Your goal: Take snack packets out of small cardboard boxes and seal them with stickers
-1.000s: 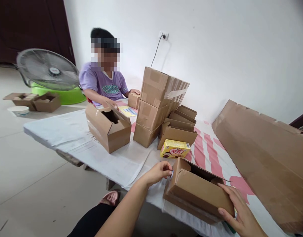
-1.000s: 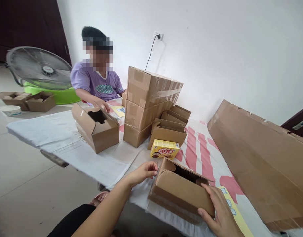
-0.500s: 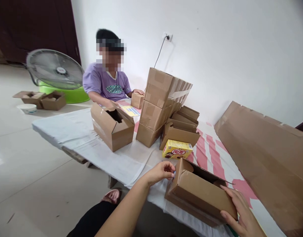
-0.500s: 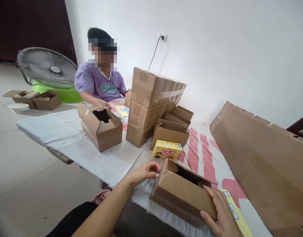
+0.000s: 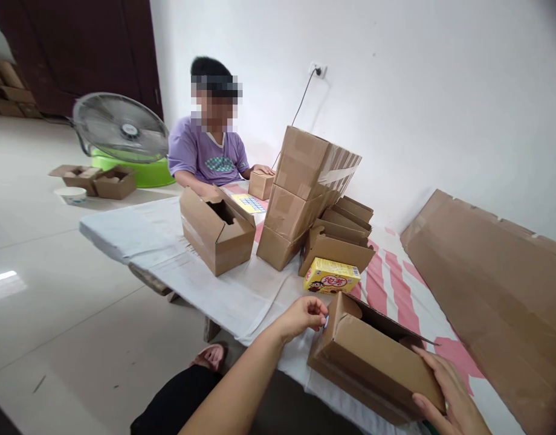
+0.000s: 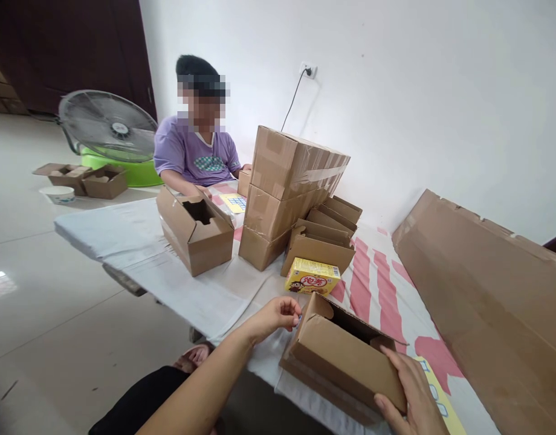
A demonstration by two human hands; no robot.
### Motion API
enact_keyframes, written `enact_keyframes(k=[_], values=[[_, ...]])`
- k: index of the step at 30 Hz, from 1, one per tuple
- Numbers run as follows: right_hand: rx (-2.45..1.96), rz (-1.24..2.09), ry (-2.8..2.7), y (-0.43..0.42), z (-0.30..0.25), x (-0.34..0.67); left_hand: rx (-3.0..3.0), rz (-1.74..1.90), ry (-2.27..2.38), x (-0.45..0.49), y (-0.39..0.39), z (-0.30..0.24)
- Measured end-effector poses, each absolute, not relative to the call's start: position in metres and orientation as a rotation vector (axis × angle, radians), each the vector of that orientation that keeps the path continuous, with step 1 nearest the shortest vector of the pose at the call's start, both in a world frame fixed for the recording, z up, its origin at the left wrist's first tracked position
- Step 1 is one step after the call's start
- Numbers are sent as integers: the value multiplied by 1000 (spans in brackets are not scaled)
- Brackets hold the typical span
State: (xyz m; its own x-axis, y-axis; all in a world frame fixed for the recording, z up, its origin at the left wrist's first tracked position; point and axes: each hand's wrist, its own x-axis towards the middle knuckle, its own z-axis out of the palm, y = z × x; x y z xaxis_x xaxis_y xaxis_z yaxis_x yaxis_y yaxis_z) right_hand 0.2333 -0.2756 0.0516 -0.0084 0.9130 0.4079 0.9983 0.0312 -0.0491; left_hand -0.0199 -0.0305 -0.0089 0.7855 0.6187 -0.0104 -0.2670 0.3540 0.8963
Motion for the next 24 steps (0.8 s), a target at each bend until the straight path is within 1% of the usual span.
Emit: enact_keyframes(k=[7,24], values=[[-1923,-379,-1979,-276,46,237,1072,566,385,-24,-30,-3],[-1898,-384,-2002,-272,54,227,1110,615,415,-25,-35,-5]])
